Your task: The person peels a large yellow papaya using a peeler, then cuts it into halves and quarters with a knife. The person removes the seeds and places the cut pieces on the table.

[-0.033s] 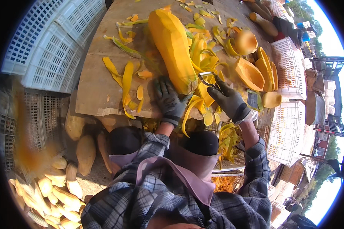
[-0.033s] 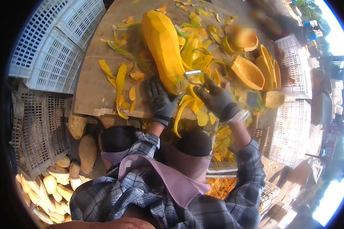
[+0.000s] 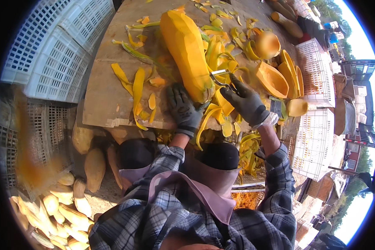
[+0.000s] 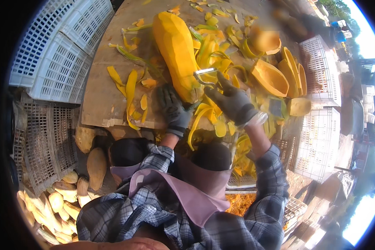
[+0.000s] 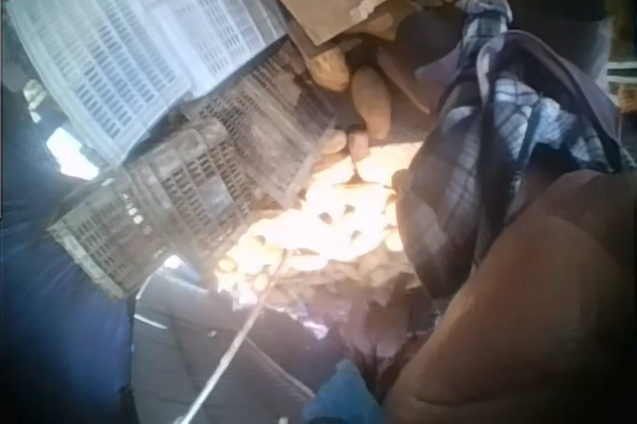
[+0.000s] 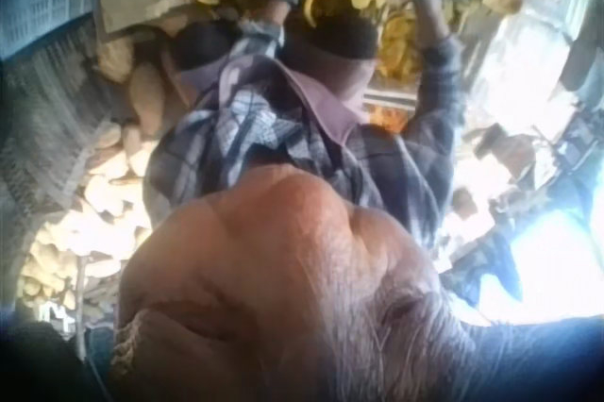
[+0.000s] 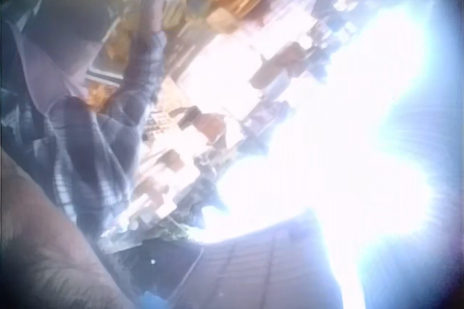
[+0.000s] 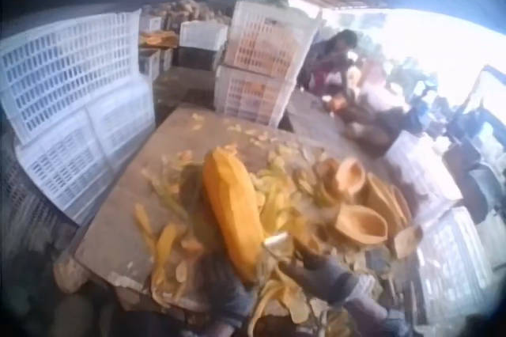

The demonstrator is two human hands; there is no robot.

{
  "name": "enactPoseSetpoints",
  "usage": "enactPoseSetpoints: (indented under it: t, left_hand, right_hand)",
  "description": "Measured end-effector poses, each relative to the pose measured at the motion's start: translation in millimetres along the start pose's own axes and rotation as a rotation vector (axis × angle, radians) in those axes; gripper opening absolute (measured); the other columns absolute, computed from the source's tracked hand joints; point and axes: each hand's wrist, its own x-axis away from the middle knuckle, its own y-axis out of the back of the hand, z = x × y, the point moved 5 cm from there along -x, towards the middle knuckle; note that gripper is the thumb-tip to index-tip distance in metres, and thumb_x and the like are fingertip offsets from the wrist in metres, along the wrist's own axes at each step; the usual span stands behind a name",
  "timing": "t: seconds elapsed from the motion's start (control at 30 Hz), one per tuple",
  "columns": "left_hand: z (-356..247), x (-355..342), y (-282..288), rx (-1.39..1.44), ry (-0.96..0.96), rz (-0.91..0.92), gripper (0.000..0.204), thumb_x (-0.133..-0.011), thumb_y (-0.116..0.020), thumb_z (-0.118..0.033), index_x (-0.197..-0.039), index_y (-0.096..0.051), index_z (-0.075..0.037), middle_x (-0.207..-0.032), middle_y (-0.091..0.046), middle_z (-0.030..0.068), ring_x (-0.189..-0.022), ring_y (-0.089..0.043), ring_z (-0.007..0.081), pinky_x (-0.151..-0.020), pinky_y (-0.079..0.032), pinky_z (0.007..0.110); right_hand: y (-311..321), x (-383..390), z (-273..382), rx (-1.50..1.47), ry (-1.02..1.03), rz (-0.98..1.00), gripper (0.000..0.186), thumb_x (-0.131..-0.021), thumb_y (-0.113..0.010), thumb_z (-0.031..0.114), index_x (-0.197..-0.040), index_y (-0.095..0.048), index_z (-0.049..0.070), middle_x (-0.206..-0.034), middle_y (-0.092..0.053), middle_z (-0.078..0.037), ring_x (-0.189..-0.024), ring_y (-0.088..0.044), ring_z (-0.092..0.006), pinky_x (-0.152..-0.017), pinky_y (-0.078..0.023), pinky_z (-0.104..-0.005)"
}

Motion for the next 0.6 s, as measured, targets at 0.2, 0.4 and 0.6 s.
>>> enactPoseSetpoints:
  t: [0.2, 0.4, 0.6]
  left_hand:
    - [-9.2, 2.3, -2.3, -0.076, -0.040, 0.040, 0.110, -0.078, -0.075, -0.062, -0.147, -0.033, 0.012, -0.156, -0.031, 0.0284, -0.149, -0.019, 0.0474, -0.123, -0.016, 0.055]
    - [0.5, -0.7, 8.7, -0.082, -0.021, 0.079, 0.109, -0.078, -0.080, -0.051, -0.152, -0.027, 0.009, -0.157, -0.029, 0.0301, -0.148, -0.022, 0.0454, -0.123, -0.020, 0.049]
    - [-4.9, -87.3, 91.2, 0.011, -0.152, 0.283, 0.051, -0.087, -0.072, -0.031, -0.132, -0.063, -0.009, -0.135, -0.061, 0.0161, -0.127, -0.052, 0.0387, -0.106, -0.045, 0.045]
  right_hand:
    - [-26.0, -63.1, -2.5, 0.191, 0.067, 0.127, 0.062, -0.095, -0.057, 0.053, -0.138, -0.058, 0.008, -0.115, -0.069, -0.026, -0.109, -0.066, -0.0405, -0.095, -0.050, -0.0415]
    - [-0.4, 66.1, -76.2, -0.240, -0.292, 0.203, 0.051, -0.096, -0.067, 0.035, -0.134, -0.062, 0.001, -0.101, -0.073, -0.008, -0.089, -0.065, -0.0133, -0.081, -0.052, -0.0282]
    - [-17.8, 60.1, -87.2, -0.388, 0.518, -0.042, 0.043, -0.103, -0.050, 0.029, -0.139, -0.058, 0.007, -0.077, -0.065, -0.004, -0.060, -0.054, -0.0119, -0.054, -0.044, -0.0265]
